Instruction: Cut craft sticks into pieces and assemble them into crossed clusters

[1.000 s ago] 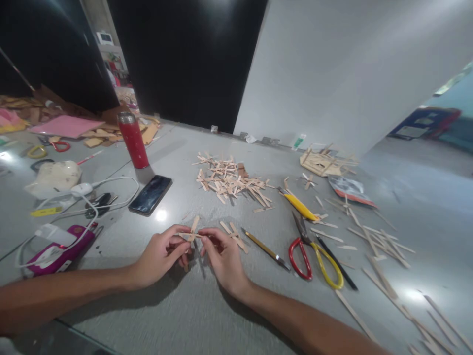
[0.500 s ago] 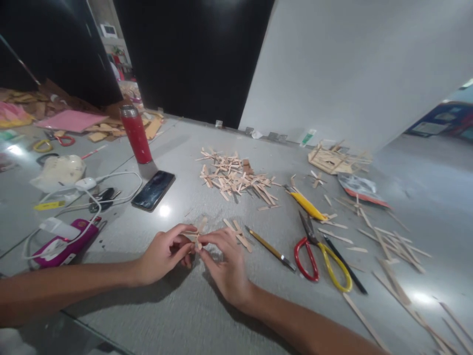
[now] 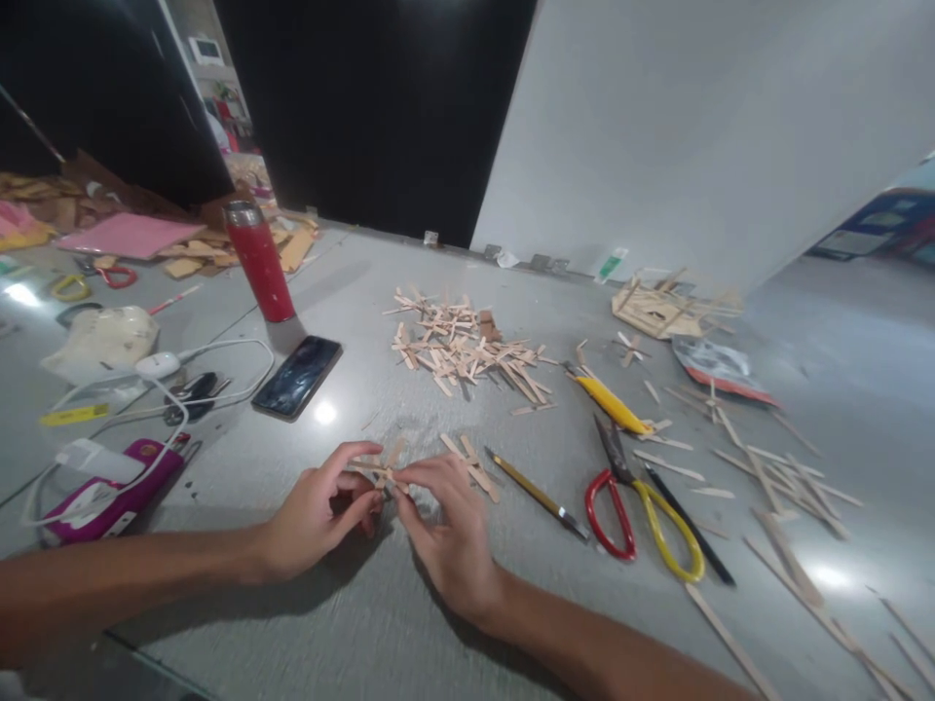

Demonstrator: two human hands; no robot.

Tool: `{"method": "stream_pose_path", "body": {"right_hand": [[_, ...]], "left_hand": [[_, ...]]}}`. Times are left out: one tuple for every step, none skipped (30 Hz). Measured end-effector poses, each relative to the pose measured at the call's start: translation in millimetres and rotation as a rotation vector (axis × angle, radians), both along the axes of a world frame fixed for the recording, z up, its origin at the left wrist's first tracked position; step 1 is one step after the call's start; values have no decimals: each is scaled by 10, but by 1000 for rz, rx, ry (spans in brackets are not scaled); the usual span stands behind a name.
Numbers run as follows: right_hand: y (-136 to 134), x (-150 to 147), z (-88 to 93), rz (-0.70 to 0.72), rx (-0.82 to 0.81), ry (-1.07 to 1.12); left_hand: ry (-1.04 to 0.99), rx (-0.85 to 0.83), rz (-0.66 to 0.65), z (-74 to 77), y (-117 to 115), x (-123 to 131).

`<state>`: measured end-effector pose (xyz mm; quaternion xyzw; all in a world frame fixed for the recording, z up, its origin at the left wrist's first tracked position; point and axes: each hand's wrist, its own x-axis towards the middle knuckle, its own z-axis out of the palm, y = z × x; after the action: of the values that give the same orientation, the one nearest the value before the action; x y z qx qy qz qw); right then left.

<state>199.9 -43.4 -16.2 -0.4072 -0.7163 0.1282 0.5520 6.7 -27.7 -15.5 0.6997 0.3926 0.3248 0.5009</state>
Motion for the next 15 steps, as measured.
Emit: {"method": "stream_pose_path", "body": {"right_hand": [[-5,-1,1,-1,3,-2],[-10,-1,1,-3,0,-5],[-17,0,-2,-7,-4,-5],[-23,2,-8,-11,-7,-3],[-29,4,-15,-15,-8,0],[-33,6,-23,-15,-6,3],[-37,8,-31,-13,-3,5],[-39,9,-37,-8,0,5],[-40,10,-40,-4,2,4],[-40,11,-40,0,2,3],[-39,11,-37,4,0,1],[-37,12,-31,10,-1,-4],[-35,13,-24,21,-2,-10],[-33,14,-17,35,1,-17],[-32,17,-10,51,4,-26]], "left_hand": [[3,-3,1,5,-3,-1],[8,-4,0,9,-5,-1],[14,-1,-1,13,-7,-2],[20,4,-4,16,-8,-3],[25,8,-6,18,-10,-5],[30,12,-9,20,-10,-6],[33,16,-8,20,-11,-7],[35,20,-9,20,-10,-9],[35,23,-11,18,-9,-10],[37,26,-15,17,-6,-10],[39,28,-21,14,-3,-11],[41,29,-27,12,0,-11],[42,30,-30,9,4,-11],[43,31,-34,8,7,-11],[44,31,-32,6,10,-11]]}}
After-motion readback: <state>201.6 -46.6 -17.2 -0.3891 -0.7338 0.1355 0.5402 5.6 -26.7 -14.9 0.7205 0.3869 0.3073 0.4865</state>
